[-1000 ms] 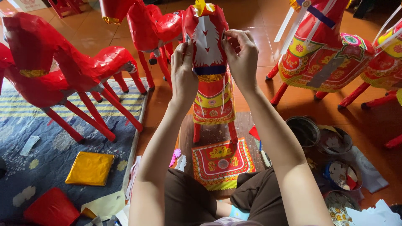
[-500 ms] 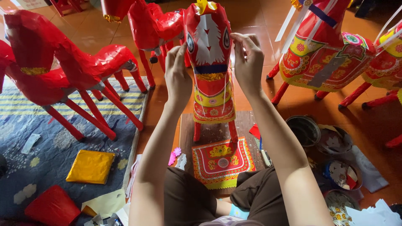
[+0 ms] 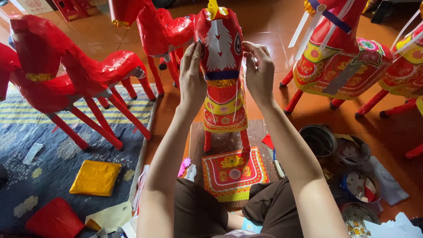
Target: Decorating a traditional paper horse with paint and paper ornaments
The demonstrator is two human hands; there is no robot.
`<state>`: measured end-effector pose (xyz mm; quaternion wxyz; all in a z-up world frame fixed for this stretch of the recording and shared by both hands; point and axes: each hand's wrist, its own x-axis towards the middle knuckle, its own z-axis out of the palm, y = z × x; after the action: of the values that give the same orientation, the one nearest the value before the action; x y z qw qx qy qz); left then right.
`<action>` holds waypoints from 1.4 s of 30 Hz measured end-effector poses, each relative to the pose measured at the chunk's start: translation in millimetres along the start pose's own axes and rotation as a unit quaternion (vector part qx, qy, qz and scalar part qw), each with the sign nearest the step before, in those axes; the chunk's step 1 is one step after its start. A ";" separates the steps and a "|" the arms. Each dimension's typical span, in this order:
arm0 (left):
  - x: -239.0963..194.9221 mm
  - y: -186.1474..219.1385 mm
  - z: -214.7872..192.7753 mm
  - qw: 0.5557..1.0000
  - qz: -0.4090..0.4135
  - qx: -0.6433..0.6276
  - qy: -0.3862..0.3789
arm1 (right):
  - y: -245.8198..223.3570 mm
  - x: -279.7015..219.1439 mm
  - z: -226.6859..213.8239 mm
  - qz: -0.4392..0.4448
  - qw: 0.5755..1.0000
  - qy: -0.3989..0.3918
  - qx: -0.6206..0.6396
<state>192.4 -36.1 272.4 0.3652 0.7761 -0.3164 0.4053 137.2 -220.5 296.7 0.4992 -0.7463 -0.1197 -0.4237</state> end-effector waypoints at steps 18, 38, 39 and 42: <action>-25.5 -0.5 -15.7 1.000 0.004 -0.026 -0.015 | 8.6 -55.2 -33.0 0.037 0.999 -0.024 -0.021; -74.2 6.1 -26.9 0.986 -0.036 -0.159 -0.041 | 198.6 -355.1 -228.0 0.519 0.840 0.014 -0.159; -83.5 6.0 -25.9 0.976 -0.037 -0.208 -0.049 | 205.7 -362.2 -223.5 0.541 0.807 -0.027 -0.235; -124.4 15.4 -18.3 0.947 -0.151 -0.273 -0.074 | 242.9 -376.9 -185.6 0.516 0.846 -0.055 -0.121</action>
<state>114.3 -4.9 177.6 0.5954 0.7130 -0.3204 0.1855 -42.7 -400.4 -116.5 0.5441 -0.7773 0.3069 -0.0743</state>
